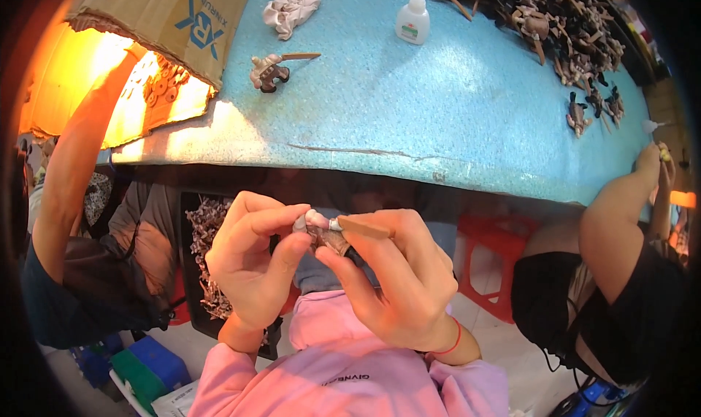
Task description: The person assembles small plastic figurines by hand, joining toy parts together with glue from a bottle.
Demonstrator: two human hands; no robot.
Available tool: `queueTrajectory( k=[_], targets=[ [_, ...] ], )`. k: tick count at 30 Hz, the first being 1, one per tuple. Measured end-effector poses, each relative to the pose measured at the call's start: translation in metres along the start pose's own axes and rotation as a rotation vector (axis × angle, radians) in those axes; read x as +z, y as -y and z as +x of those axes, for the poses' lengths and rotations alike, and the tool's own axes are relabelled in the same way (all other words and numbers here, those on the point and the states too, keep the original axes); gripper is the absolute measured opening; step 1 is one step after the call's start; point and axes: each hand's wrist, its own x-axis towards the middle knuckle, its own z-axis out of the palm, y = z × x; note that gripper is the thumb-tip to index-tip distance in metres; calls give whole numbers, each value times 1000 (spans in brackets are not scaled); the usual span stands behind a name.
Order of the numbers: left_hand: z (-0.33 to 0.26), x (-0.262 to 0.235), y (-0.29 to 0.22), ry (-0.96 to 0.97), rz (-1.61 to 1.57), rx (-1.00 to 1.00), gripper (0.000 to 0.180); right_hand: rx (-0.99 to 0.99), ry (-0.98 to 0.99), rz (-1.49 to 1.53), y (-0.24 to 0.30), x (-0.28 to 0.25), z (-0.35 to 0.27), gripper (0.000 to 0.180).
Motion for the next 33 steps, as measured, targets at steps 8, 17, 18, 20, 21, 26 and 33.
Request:
queueTrajectory(
  k=[8, 17, 18, 20, 21, 26, 33],
  targets=[
    [-1, 7, -4, -126, 19, 104, 27, -101, -27, -9, 1, 2, -4, 28],
    [-3, 1, -4, -29, -144, -49, 14, -75, -25, 9, 4, 1, -6, 27],
    [-3, 2, -4, -64, -191, -81, 15, -57, -13, 18, 3, 1, -6, 27],
    [-3, 2, -4, -98, -239, -112, 22, -40, -4, 27, 3, 1, -6, 27],
    [-5, 1, -3, -95, -146, -32, 24, -31, -5, 29, 4, 0, -6, 27],
    [-6, 1, -3, -117, 60, 220, 31, -33, -21, 41, 6, 0, -9, 27],
    [-9, 1, -1, -74, 202, 365, 16, -51, -48, 46, 7, 2, -13, 28]
  ],
)
